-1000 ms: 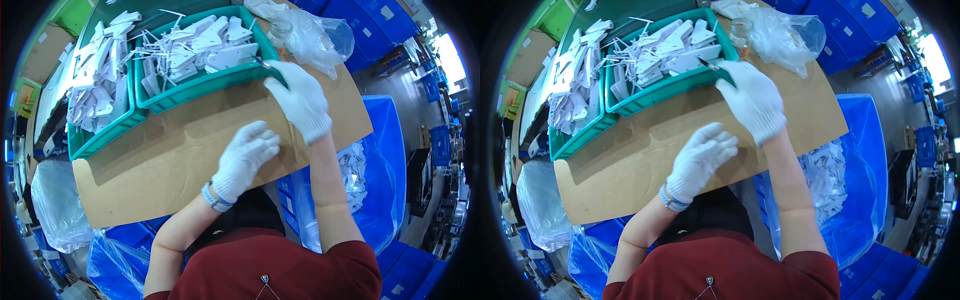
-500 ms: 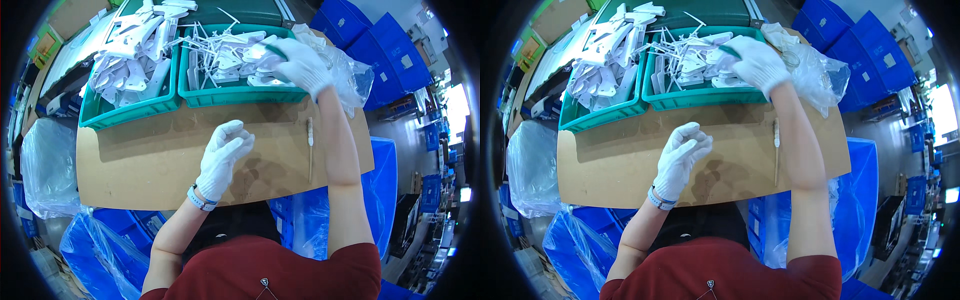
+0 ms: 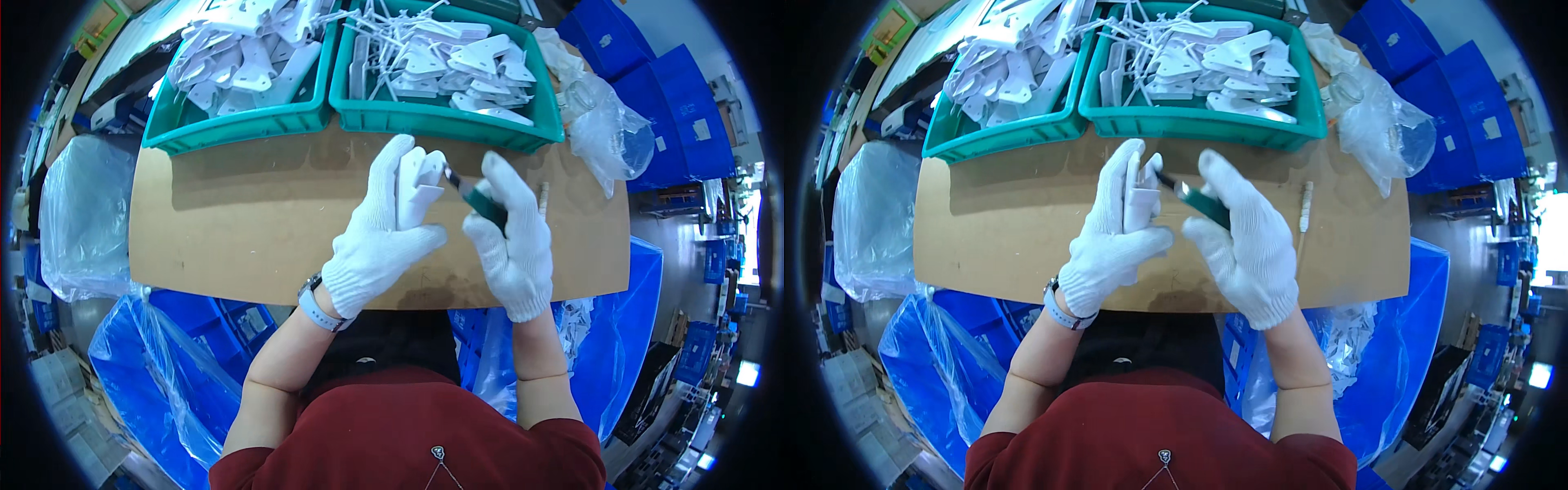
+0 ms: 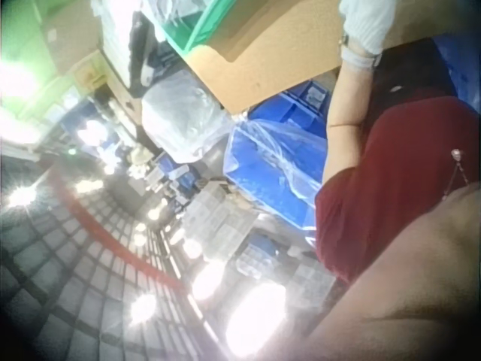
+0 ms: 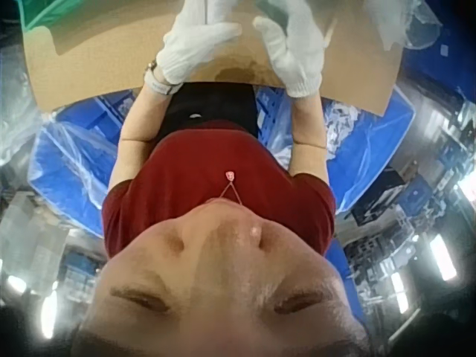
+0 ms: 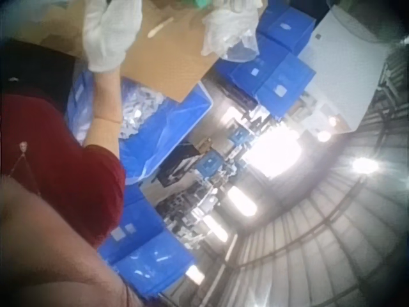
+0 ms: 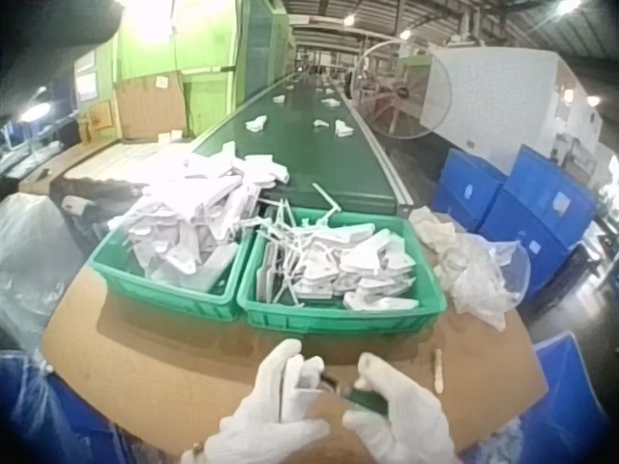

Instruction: Deburring and sorting small white plastic components at a factory workstation.

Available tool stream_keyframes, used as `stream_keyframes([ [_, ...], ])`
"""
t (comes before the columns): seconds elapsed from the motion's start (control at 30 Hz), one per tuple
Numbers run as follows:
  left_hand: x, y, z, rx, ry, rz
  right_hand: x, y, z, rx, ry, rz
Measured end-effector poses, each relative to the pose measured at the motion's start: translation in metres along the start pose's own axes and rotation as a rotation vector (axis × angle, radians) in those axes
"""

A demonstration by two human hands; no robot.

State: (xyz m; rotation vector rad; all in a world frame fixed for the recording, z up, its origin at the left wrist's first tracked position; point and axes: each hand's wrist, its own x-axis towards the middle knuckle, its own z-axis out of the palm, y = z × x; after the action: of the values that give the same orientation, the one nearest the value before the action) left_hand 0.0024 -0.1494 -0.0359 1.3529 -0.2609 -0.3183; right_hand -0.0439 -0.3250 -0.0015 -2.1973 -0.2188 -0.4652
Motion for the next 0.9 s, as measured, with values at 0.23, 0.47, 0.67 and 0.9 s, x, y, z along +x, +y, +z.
stream_keyframes([
  [0.23, -0.006, -0.008, -0.007, -0.166, -0.040, -0.072, -0.008, 0.001, -0.010, -0.303, -0.138, -0.287],
  [0.47, -0.007, -0.002, 0.001, -0.274, 0.013, -0.128, -0.008, 0.000, -0.010, -0.313, -0.169, -0.296],
  [0.67, -0.008, 0.000, 0.005, -0.230, 0.104, -0.139, -0.012, 0.006, -0.003, -0.315, -0.090, -0.357],
  [0.9, -0.011, 0.004, 0.008, -0.064, 0.153, -0.223, -0.015, 0.002, -0.002, -0.387, -0.112, -0.356],
])
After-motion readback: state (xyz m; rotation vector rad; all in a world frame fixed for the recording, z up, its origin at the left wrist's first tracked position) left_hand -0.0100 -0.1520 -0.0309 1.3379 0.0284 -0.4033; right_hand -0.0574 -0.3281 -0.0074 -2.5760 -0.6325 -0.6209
